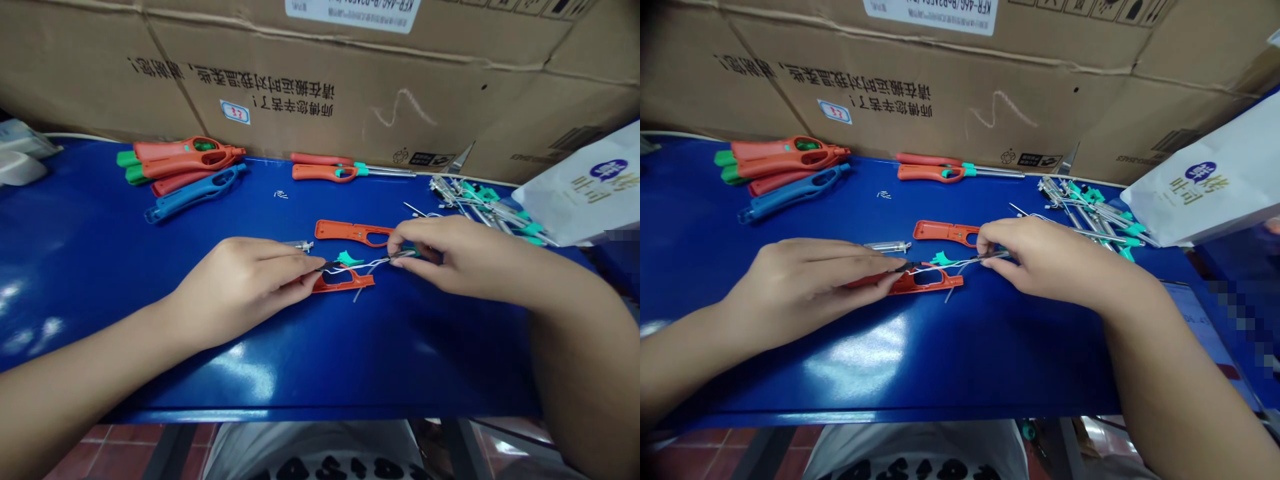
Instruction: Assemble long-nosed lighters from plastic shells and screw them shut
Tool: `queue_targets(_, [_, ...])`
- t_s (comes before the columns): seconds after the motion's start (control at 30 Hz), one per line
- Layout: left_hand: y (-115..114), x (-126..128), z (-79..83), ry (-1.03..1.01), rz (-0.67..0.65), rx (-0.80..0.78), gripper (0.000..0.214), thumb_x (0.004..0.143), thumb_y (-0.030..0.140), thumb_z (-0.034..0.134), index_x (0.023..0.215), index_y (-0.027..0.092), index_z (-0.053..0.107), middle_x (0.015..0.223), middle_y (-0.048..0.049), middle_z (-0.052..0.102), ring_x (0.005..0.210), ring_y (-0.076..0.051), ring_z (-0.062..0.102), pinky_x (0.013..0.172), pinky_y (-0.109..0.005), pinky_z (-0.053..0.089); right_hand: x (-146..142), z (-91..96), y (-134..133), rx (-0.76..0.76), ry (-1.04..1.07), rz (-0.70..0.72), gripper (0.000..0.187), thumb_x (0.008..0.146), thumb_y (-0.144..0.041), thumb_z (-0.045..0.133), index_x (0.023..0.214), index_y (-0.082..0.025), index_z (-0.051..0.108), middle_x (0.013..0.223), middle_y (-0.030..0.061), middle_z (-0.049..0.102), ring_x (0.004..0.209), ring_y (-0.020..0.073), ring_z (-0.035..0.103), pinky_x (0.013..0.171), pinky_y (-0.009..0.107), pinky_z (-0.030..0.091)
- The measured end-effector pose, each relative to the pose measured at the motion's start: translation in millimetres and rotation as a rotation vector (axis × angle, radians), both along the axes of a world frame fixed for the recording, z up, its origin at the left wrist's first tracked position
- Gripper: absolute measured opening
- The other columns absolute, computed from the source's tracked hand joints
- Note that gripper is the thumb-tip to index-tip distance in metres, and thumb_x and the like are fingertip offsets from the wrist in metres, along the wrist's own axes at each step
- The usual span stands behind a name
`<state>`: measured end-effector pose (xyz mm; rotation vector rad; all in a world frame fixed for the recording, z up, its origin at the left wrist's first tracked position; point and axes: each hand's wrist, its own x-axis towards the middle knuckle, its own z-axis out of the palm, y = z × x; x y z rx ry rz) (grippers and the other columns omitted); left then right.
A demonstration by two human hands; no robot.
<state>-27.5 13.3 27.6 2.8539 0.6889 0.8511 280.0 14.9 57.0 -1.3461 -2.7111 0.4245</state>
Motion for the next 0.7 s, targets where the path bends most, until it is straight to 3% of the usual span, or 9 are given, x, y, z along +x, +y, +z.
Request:
queue_targets(0.2, [-7, 3, 7.3, -0.122, 0.096, -0.128, 0.01, 0.093, 0.026, 0.069, 0.099, 0.023, 0.077, 0.097, -0.0004, 0.081, 0.083, -0.015, 0.078, 0.081, -0.023, 0.063, 6, 11.7, -6, -0.037, 0.091, 0.03, 0.011, 0.093, -0.034, 0.061, 0.098, -0.025, 0.066, 0.079, -0.0002, 0.067, 0.061, 0.0145, 0.053, 0.059, 0.029, 0.038])
queue_targets(0.43, [-6, 3, 7.2, -0.133, 0.118, -0.14, 0.011, 0.095, 0.029, 0.067, 0.099, 0.027, 0.076, 0.095, 0.0013, 0.081, 0.082, -0.016, 0.078, 0.072, -0.024, 0.064, 4, 15.8, -9, -0.075, 0.145, 0.078, 0.009, 0.096, -0.031, 0.059, 0.101, -0.025, 0.064, 0.095, 0.0017, 0.07, 0.083, 0.0171, 0.062, 0.076, 0.03, 0.044])
queue_targets(0.7, [-3, 4, 7.7, -0.163, 0.171, -0.246, 0.011, 0.091, 0.028, 0.07, 0.097, 0.025, 0.079, 0.096, 0.0, 0.082, 0.079, -0.017, 0.078, 0.071, -0.023, 0.062, -8, 10.8, -9, -0.085, 0.166, 0.069, 0.018, 0.103, -0.03, 0.046, 0.106, -0.024, 0.063, 0.103, 0.0046, 0.07, 0.088, 0.0186, 0.062, 0.08, 0.032, 0.044])
